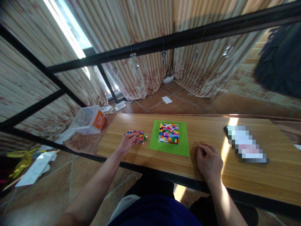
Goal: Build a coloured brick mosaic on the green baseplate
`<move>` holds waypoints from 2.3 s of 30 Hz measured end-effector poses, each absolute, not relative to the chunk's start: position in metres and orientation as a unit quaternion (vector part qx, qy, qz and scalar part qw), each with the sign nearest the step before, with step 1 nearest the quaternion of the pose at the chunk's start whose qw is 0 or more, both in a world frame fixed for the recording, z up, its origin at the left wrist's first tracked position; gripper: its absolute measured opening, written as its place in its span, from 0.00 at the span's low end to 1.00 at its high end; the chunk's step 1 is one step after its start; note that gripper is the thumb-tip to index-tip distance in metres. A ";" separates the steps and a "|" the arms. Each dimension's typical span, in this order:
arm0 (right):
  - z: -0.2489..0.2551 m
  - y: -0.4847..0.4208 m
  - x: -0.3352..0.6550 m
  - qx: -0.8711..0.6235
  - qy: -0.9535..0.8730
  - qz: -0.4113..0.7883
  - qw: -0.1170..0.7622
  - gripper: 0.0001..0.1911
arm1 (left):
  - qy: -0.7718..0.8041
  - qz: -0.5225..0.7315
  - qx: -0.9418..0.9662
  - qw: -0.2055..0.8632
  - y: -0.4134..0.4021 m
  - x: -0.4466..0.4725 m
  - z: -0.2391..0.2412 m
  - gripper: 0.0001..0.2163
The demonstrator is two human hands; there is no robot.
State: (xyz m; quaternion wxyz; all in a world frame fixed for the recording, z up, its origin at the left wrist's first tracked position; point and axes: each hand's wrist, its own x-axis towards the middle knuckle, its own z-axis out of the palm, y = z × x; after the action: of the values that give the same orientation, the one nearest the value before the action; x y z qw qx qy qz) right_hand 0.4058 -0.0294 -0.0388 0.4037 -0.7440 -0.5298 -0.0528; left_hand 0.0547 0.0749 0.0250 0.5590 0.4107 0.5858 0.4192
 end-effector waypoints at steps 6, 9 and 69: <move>-0.039 -0.029 0.407 -0.746 -0.530 -0.046 0.399 0.15 | 0.590 0.413 0.406 0.563 0.075 0.052 0.024 0.01; -0.039 -0.029 0.407 -0.743 -0.533 -0.047 0.402 0.15 | 0.559 0.424 0.397 0.592 0.071 0.049 0.026 0.02; -0.039 -0.030 0.409 -0.755 -0.532 -0.051 0.380 0.15 | 0.668 0.073 0.734 0.097 0.037 0.048 0.036 0.08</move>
State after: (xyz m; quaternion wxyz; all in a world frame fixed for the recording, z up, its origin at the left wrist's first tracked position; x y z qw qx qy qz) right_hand 0.4088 -0.0301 -0.0391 0.3803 -0.7546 -0.5323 -0.0515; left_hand 0.0483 0.0370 0.0362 0.0974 0.7341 0.6680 0.0731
